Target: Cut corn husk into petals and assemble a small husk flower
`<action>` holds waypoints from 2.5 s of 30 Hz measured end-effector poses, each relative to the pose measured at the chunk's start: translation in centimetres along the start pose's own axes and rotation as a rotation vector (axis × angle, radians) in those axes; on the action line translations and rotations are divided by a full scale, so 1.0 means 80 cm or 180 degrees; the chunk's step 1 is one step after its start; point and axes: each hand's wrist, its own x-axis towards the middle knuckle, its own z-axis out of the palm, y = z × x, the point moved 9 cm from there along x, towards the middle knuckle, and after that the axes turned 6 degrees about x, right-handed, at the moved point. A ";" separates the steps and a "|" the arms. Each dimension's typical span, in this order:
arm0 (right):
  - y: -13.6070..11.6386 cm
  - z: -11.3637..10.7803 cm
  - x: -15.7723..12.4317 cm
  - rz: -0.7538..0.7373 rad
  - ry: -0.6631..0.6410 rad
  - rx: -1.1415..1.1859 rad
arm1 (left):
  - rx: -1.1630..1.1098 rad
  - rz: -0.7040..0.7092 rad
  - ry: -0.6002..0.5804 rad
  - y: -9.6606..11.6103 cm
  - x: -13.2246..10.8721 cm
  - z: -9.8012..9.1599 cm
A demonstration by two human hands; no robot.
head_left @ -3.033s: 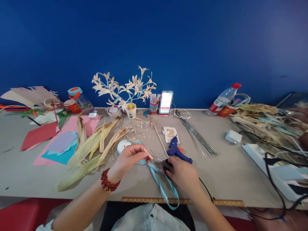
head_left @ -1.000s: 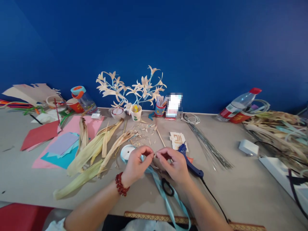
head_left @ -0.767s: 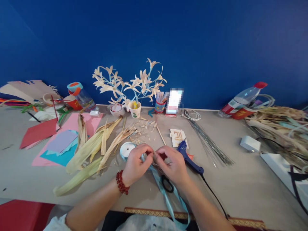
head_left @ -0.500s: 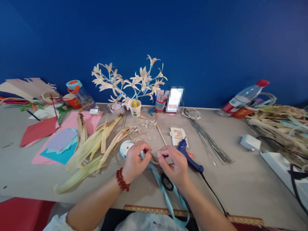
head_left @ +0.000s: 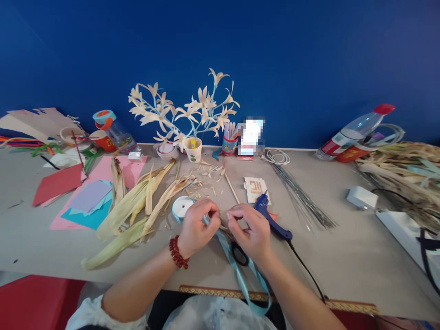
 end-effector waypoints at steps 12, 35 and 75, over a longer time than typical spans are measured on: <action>0.005 0.011 -0.005 0.0030 -0.0169 0.0058 | 0.0073 0.0300 -0.0080 0.021 -0.001 0.003; -0.003 -0.006 0.001 -0.0036 0.0185 0.0081 | -0.0082 0.0162 0.0049 0.008 -0.002 -0.005; 0.018 -0.005 0.010 0.0416 -0.0368 -0.0194 | 0.0680 0.0654 0.0102 0.024 -0.005 0.001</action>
